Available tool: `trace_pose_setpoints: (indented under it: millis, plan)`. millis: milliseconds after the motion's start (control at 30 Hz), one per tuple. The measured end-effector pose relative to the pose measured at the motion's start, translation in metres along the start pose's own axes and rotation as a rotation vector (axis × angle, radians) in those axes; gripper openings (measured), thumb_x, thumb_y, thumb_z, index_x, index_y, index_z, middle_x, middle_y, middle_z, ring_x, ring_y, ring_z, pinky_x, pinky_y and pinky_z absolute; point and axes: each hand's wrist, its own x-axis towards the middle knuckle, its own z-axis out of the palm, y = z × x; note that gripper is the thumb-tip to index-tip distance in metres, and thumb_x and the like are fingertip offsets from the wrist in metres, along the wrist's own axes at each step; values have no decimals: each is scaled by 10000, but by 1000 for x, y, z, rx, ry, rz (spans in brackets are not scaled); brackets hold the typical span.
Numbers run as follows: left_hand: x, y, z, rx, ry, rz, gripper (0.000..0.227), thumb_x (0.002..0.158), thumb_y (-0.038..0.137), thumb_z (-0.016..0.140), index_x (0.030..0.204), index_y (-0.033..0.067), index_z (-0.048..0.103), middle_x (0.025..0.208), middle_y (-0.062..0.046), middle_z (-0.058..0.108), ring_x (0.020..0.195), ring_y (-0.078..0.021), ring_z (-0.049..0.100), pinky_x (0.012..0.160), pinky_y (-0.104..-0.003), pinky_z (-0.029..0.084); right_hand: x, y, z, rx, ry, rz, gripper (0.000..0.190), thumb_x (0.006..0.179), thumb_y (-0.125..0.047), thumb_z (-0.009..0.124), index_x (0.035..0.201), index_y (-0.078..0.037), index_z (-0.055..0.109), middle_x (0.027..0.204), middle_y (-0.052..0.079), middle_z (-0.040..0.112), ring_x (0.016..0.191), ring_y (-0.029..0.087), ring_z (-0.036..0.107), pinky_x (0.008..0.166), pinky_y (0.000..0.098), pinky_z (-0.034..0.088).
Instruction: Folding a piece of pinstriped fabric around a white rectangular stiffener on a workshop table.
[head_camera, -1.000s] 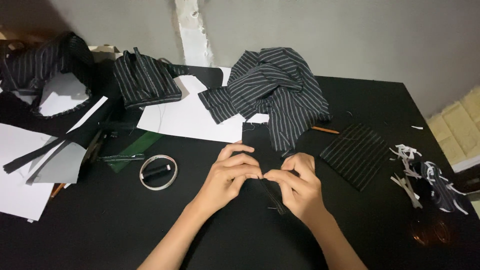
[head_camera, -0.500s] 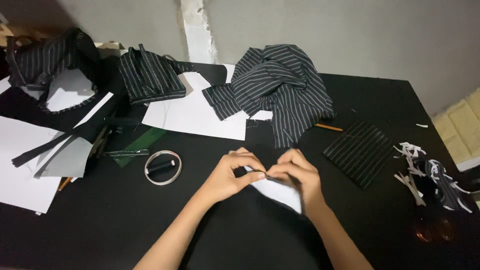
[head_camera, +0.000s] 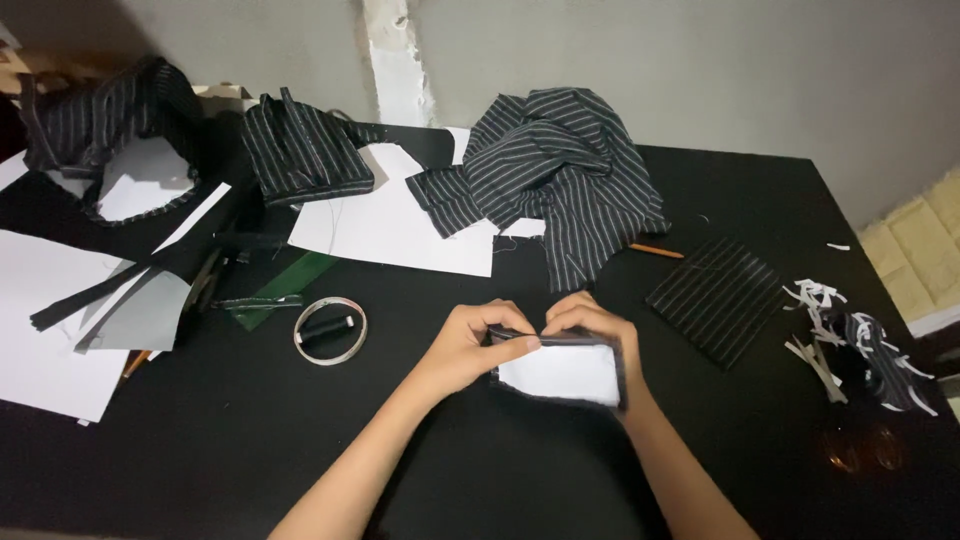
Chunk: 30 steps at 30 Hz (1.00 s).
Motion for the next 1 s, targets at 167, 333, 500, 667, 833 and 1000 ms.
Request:
trace_pose_setpoints:
  millis: [167, 333, 500, 667, 833, 1000]
  plan:
    - [2, -11, -3, 2, 76, -101, 32, 780, 41, 726, 811, 34, 722, 692, -69, 642, 709, -97, 490, 668, -244, 402, 1, 9, -4, 25, 137, -45, 162, 732, -112, 720, 821, 22, 718, 835, 206, 688, 825, 297, 624, 793, 360, 423]
    - [4, 1, -2, 53, 268, -176, 48, 769, 43, 731, 804, 10, 731, 643, -78, 637, 676, -92, 508, 647, -239, 433, 7, -31, -8, -263, 505, -36, 294, 996, -166, 470, 1107, 58, 623, 930, 246, 654, 914, 316, 585, 859, 439, 415]
    - [3, -3, 5, 176, 351, -143, 75, 736, 47, 747, 808, 27, 738, 611, -53, 571, 669, -93, 515, 644, -244, 441, 14, -25, 15, -678, 392, -448, 195, 718, -76, 795, 901, -132, 758, 867, 38, 699, 865, 228, 609, 891, 337, 436]
    - [2, -14, 7, 128, 315, -123, 77, 726, 39, 762, 801, 42, 740, 595, -53, 559, 670, -87, 504, 654, -238, 437, 5, -17, 26, -753, 250, -409, 148, 766, -177, 740, 889, -260, 750, 980, -33, 676, 972, 181, 566, 982, 382, 295]
    - [8, -18, -3, 255, 379, -30, 96, 690, 13, 746, 757, 82, 742, 574, -46, 550, 641, -113, 539, 649, -257, 457, 8, -38, 33, -584, 267, -385, 83, 736, -123, 754, 766, -200, 743, 977, 12, 693, 996, 222, 602, 1004, 399, 327]
    - [11, -18, -45, 562, 941, 157, 42, 766, 16, 690, 748, 8, 654, 679, -195, 616, 680, -301, 608, 664, -400, 474, 1, -10, 21, 527, 17, -73, 205, 909, -82, 547, 732, 9, 596, 613, 185, 687, 699, 323, 733, 1000, 629, 328]
